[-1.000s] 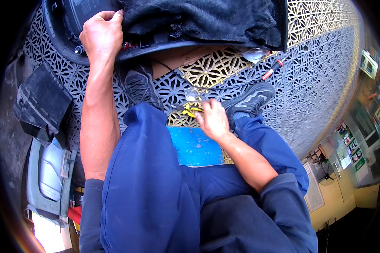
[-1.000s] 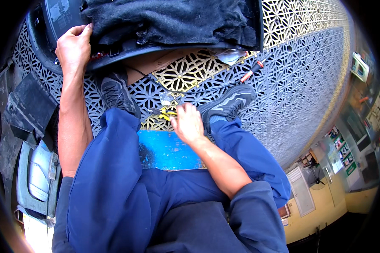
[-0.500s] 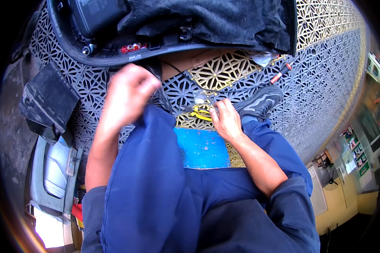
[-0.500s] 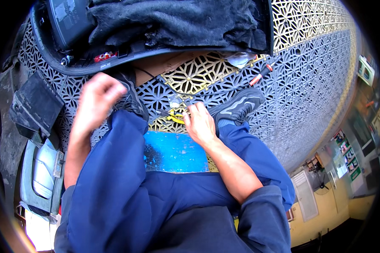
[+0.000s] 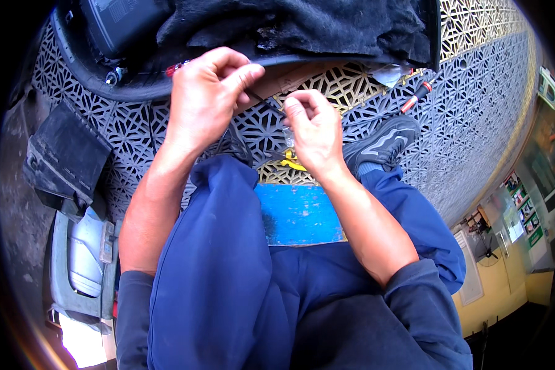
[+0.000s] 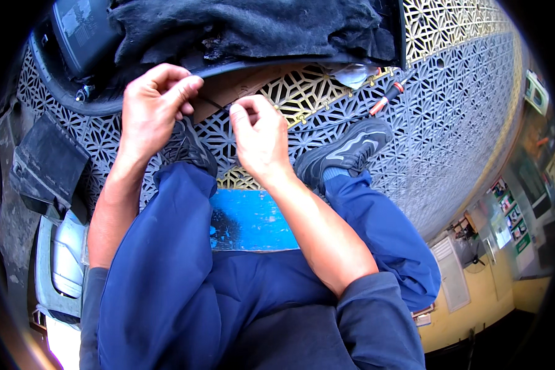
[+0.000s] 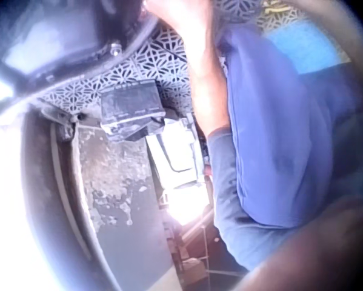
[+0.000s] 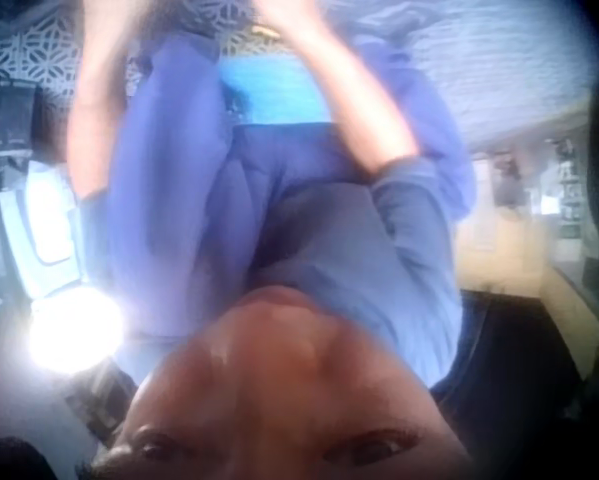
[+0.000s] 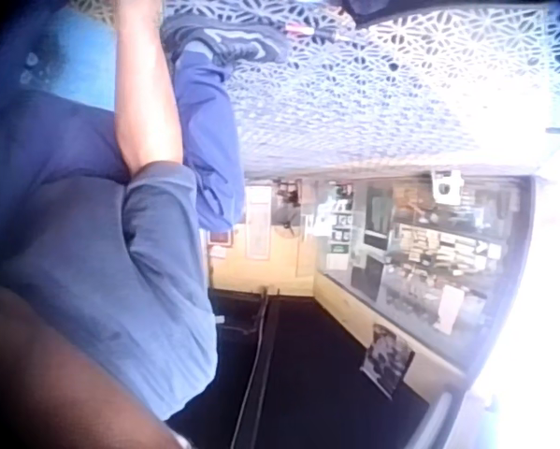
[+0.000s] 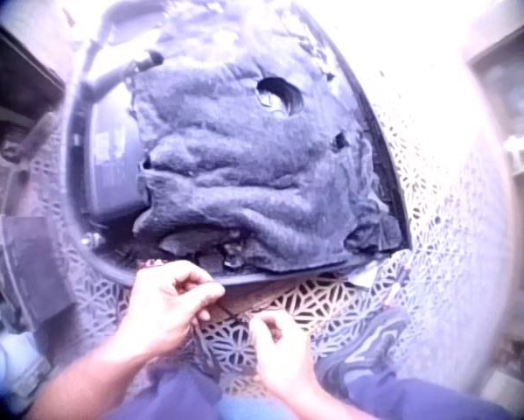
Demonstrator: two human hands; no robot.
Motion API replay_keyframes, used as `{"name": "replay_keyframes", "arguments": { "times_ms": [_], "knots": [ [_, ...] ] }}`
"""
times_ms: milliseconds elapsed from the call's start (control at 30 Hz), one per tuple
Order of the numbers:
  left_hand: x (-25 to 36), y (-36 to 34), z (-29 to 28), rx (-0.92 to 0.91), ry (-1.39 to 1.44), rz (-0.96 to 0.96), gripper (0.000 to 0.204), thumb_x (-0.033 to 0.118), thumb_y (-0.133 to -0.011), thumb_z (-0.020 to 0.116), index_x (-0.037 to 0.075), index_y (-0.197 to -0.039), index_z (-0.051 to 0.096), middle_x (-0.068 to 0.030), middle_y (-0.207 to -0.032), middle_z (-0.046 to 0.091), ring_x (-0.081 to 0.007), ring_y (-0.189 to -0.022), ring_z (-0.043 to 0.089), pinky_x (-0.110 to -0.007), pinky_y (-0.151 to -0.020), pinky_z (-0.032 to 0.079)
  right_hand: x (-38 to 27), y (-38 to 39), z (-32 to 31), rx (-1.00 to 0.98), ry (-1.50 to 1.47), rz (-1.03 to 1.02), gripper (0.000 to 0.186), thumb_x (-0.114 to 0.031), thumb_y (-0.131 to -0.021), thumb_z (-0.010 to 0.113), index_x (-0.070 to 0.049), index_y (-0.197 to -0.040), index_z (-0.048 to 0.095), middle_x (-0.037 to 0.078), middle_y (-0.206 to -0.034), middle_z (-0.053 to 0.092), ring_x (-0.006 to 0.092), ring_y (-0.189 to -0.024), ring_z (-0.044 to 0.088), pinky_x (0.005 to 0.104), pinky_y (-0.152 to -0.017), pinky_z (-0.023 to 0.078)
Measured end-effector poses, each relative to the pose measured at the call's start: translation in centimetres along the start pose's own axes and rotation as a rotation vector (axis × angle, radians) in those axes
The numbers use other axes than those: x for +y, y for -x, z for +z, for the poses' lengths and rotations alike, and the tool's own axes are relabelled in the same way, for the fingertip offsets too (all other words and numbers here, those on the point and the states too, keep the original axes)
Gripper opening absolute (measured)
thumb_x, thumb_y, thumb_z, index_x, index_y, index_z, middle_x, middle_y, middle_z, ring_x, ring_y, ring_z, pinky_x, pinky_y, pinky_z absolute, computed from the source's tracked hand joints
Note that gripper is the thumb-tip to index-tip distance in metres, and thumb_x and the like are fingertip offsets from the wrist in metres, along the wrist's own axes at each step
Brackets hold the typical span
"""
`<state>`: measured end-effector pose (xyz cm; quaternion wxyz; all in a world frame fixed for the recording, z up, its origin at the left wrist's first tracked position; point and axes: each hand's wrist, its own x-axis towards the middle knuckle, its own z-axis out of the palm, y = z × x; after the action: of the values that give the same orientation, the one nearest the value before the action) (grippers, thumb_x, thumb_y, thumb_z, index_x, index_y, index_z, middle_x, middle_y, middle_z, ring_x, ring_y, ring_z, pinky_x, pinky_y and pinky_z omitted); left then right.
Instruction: The person uses a soldering iron to melt and bond plastic components on the interior side of a car door panel, also handling a wire and the panel insulation.
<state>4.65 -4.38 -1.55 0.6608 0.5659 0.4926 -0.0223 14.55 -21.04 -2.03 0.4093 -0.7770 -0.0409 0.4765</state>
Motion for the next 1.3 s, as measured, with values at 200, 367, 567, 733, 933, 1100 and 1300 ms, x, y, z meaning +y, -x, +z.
{"name": "replay_keyframes", "arguments": {
  "times_ms": [200, 367, 567, 733, 933, 1100, 1300],
  "knots": [
    [-0.3, -2.1, 0.0, 0.091, -0.166, 0.283, 0.022, 0.008, -0.102, 0.066, 0.002, -0.121, 0.074, -0.0051, -0.093, 0.076, -0.0085, -0.080, 0.069, -0.024, -0.076, 0.057, 5.4, -1.2, -8.7, 0.621, 0.049, 0.061, 0.018, -0.017, -0.099, 0.067, 0.001, -0.100, 0.067, 0.003, -0.083, 0.066, 0.0123, -0.074, 0.060, 0.0296, -0.069, 0.051],
    [0.3, -3.6, 1.7, 0.177, -0.231, 0.289, 0.019, 0.012, -0.099, 0.068, -0.001, -0.110, 0.075, -0.0140, -0.090, 0.078, -0.0174, -0.081, 0.077, -0.030, -0.074, 0.060, 12.6, -5.5, -23.1, 1.151, 0.297, 0.146, 0.029, -0.021, -0.094, 0.073, 0.006, -0.100, 0.067, 0.014, -0.092, 0.070, 0.0234, -0.083, 0.064, 0.0388, -0.080, 0.052],
    [0.6, -4.1, 1.0, 0.188, -0.427, 0.257, 0.019, 0.017, -0.099, 0.071, 0.002, -0.110, 0.076, -0.0061, -0.090, 0.078, -0.0100, -0.080, 0.073, -0.027, -0.076, 0.058, 8.5, -6.9, -22.9, 0.971, 0.384, 0.294, 0.051, -0.037, -0.094, 0.074, 0.013, -0.104, 0.067, 0.024, -0.100, 0.072, 0.0302, -0.091, 0.068, 0.0422, -0.086, 0.052],
    [0.4, -4.8, 0.4, 0.164, -0.435, 0.257, 0.020, 0.018, -0.097, 0.073, 0.002, -0.109, 0.077, -0.0060, -0.088, 0.077, -0.0101, -0.079, 0.072, -0.028, -0.077, 0.058, 9.0, -8.4, -22.9, 0.843, 0.652, 0.337, 0.072, -0.050, -0.086, 0.077, 0.014, -0.117, 0.066, 0.030, -0.113, 0.071, 0.0402, -0.108, 0.068, 0.0462, -0.098, 0.049],
    [1.1, -5.4, -0.1, 0.139, -0.489, 0.263, 0.021, 0.018, -0.095, 0.074, 0.003, -0.109, 0.077, -0.0058, -0.088, 0.077, -0.0110, -0.081, 0.072, -0.028, -0.078, 0.058, 9.2, -11.0, -23.2, 0.782, 0.261, 0.372, 0.047, -0.035, -0.087, 0.081, 0.009, -0.096, 0.071, 0.016, -0.079, 0.072, 0.0262, -0.075, 0.068, 0.0405, -0.077, 0.053],
    [2.4, -5.7, 0.1, 0.137, -0.451, 0.252, 0.021, 0.019, -0.086, 0.074, 0.001, -0.096, 0.078, -0.0124, -0.081, 0.076, -0.0179, -0.076, 0.071, -0.032, -0.074, 0.056, 11.4, -12.1, -25.2, 0.817, 0.504, 0.266, 0.043, -0.033, -0.090, 0.078, 0.007, -0.104, 0.071, 0.015, -0.084, 0.074, 0.0251, -0.079, 0.069, 0.0401, -0.079, 0.053],
    [2.3, -6.1, -0.5, 0.050, -0.501, 0.234, 0.023, 0.021, -0.091, 0.073, 0.002, -0.102, 0.077, -0.0093, -0.085, 0.076, -0.0147, -0.079, 0.071, -0.031, -0.077, 0.056, 9.9, -11.2, -25.5, 0.765, 0.525, 0.158, 0.033, -0.030, -0.097, 0.072, 0.001, -0.094, 0.065, 0.011, -0.077, 0.071, 0.0206, -0.070, 0.067, 0.0370, -0.069, 0.052]
  ]
}}
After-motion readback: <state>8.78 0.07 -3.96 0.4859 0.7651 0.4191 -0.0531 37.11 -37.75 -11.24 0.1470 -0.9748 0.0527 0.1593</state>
